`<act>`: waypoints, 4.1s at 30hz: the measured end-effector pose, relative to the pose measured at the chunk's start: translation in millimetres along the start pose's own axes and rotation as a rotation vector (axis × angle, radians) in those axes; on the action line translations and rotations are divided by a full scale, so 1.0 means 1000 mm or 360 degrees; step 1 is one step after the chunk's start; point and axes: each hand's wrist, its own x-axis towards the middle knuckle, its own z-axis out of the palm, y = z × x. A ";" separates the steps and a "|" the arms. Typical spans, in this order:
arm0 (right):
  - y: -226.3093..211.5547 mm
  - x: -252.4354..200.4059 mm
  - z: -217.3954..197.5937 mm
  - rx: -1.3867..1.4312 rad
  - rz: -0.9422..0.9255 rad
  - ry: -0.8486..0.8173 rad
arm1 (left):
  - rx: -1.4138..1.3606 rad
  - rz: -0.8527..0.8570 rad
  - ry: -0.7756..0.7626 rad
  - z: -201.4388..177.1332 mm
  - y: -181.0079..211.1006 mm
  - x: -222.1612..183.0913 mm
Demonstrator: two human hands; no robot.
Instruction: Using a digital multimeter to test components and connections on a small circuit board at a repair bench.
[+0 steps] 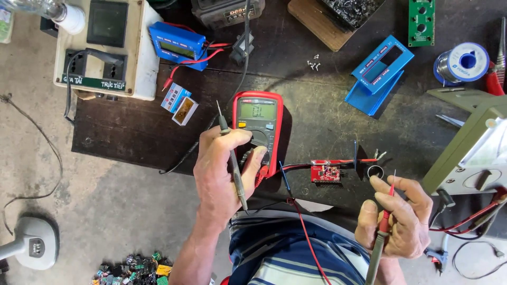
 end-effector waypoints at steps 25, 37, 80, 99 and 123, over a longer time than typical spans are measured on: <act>0.001 -0.022 -0.024 -0.0048 0.0271 -0.0432 | 0.0018 0.0031 0.0267 0.006 -0.006 -0.002; 0.002 -0.030 -0.016 -0.0068 0.0320 -0.0320 | -0.0328 -0.0261 0.0753 -0.024 -0.004 -0.023; -0.034 0.063 -0.002 0.0284 0.0342 -0.0604 | -0.0357 0.0382 -0.0289 0.051 0.064 -0.048; -0.033 0.064 0.000 0.0289 0.0328 -0.0611 | -0.0097 0.0457 -0.0237 0.059 0.070 -0.047; -0.030 0.059 0.002 0.0306 0.0318 -0.0599 | -0.0070 0.0447 -0.0178 0.062 0.071 -0.048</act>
